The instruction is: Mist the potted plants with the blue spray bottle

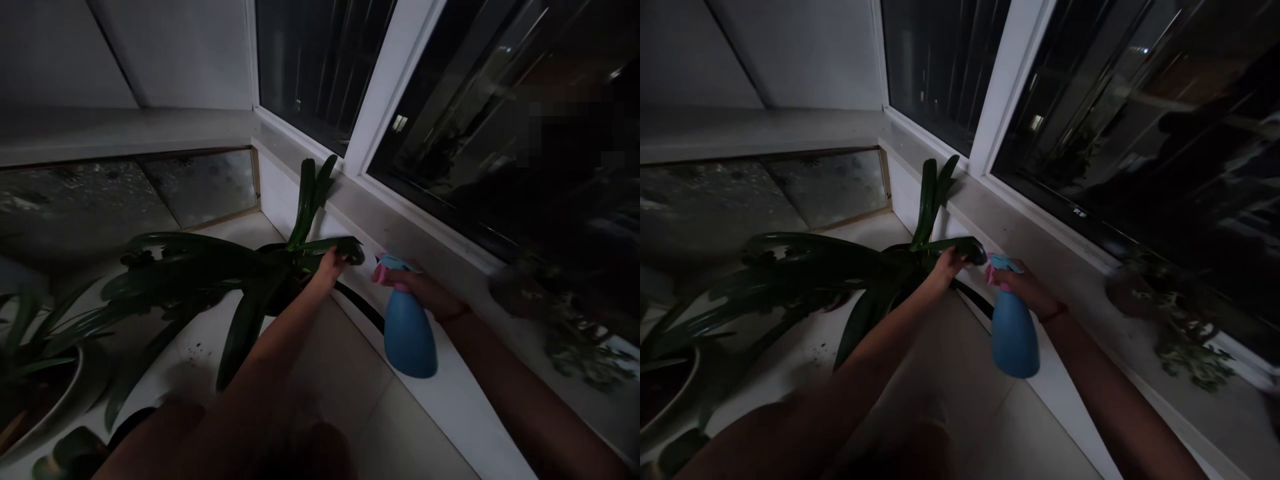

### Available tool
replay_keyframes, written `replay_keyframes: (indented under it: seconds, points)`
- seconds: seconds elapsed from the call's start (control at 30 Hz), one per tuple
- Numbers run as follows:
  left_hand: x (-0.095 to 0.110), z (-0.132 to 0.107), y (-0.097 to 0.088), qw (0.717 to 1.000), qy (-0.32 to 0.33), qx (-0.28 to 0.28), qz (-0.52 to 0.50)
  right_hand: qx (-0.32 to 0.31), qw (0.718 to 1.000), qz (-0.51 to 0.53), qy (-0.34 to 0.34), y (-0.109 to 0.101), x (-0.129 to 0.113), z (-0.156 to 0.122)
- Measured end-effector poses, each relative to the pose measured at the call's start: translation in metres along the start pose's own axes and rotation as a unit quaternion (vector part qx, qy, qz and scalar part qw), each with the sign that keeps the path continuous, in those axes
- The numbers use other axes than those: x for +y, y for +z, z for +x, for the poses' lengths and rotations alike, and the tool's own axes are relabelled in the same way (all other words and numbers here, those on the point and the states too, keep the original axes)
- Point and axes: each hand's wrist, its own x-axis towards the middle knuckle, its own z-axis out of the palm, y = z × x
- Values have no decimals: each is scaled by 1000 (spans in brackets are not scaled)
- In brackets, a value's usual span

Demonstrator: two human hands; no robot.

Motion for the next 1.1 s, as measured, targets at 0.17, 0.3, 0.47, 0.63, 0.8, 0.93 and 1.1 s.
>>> replay_keyframes:
  seconds: [0.17, 0.3, 0.47, 0.63, 0.8, 0.93, 1.1]
  points:
    - [-4, -16, -15, 997, 5, -74, -39, -38, 998, -42, 33, -4, -13, -9]
    - [-5, -31, -15, 995, 22, -71, -71, -35, 995, -82, 41, -4, -25, -17]
    - [-1, -43, -19, 996, 24, -56, -59, -37, 993, -111, 19, 0, -40, -20]
    - [5, -51, -28, 996, 40, -45, -63, -5, 991, -115, 68, 6, -44, -19]
    - [12, -58, -31, 995, 41, -60, -75, -47, 988, -135, 59, 10, -55, -24]
    - [18, -64, -32, 994, 33, -60, -81, -47, 984, -164, 61, 13, -60, -28]
    - [24, -71, -38, 993, 34, -69, -88, -1, 984, -170, 59, 13, -65, -31]
